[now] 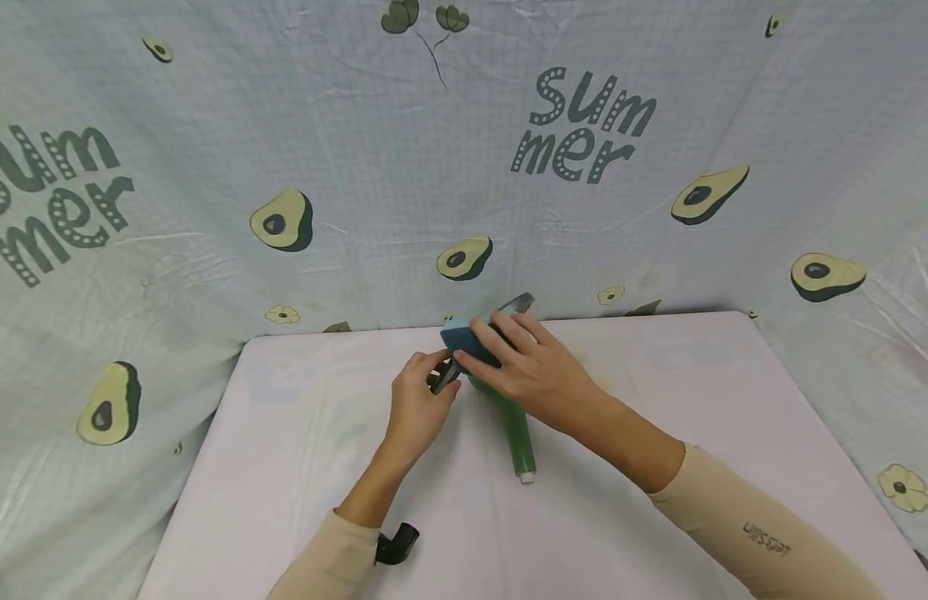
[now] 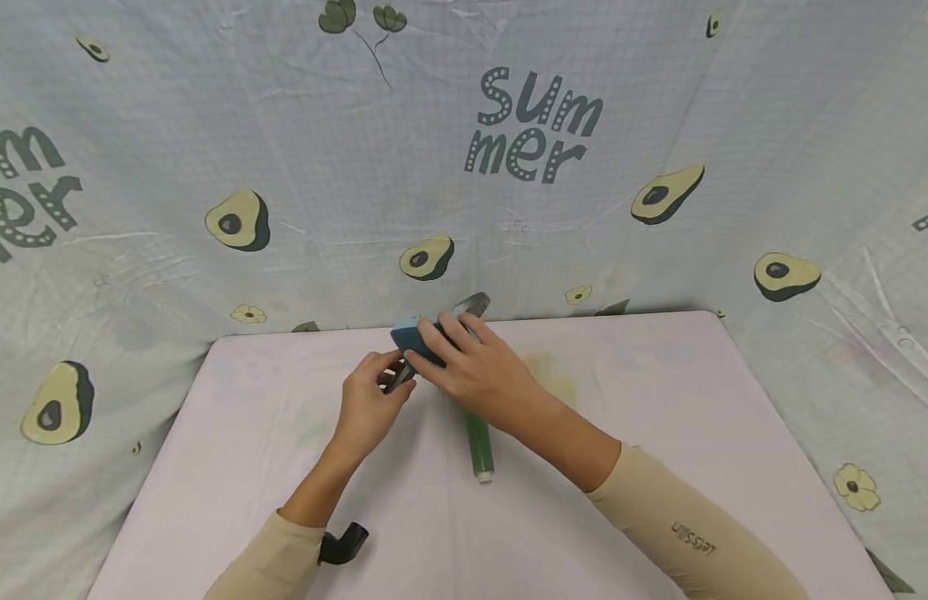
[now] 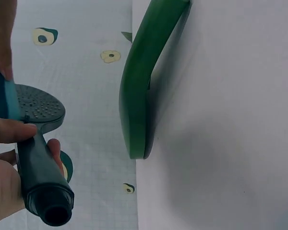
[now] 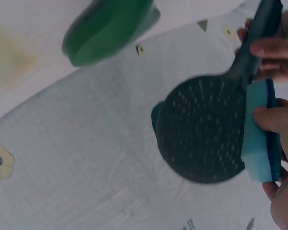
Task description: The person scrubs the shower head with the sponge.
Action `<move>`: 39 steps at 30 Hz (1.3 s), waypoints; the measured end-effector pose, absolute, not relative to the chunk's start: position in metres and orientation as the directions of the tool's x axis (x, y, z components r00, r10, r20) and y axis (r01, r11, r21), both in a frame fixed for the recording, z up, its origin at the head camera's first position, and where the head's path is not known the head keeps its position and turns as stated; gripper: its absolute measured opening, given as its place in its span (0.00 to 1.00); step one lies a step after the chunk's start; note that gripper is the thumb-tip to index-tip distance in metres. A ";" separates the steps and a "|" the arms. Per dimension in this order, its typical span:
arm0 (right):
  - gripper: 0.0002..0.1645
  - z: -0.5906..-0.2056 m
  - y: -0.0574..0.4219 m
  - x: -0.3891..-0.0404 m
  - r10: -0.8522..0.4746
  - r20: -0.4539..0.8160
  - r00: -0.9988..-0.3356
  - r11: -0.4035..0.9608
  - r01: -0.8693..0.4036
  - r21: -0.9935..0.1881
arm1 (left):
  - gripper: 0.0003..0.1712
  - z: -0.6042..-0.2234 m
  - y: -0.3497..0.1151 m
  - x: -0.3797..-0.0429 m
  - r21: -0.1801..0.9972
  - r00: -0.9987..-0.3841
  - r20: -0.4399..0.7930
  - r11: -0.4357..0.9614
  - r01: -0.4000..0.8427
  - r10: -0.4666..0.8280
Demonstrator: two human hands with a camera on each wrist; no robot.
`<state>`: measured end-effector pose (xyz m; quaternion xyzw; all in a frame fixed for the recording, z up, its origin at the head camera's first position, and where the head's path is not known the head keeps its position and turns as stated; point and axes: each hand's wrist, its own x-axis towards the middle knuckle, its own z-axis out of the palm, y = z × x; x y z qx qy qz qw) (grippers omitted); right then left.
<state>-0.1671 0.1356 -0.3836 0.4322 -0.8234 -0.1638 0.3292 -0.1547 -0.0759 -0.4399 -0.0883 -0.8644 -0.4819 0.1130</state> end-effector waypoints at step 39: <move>0.41 -0.361 0.199 -0.176 -0.469 0.632 -0.617 0.704 -0.693 -0.154 | 0.26 -0.453 -0.055 -0.152 0.992 -0.996 0.053 0.111 0.061 0.073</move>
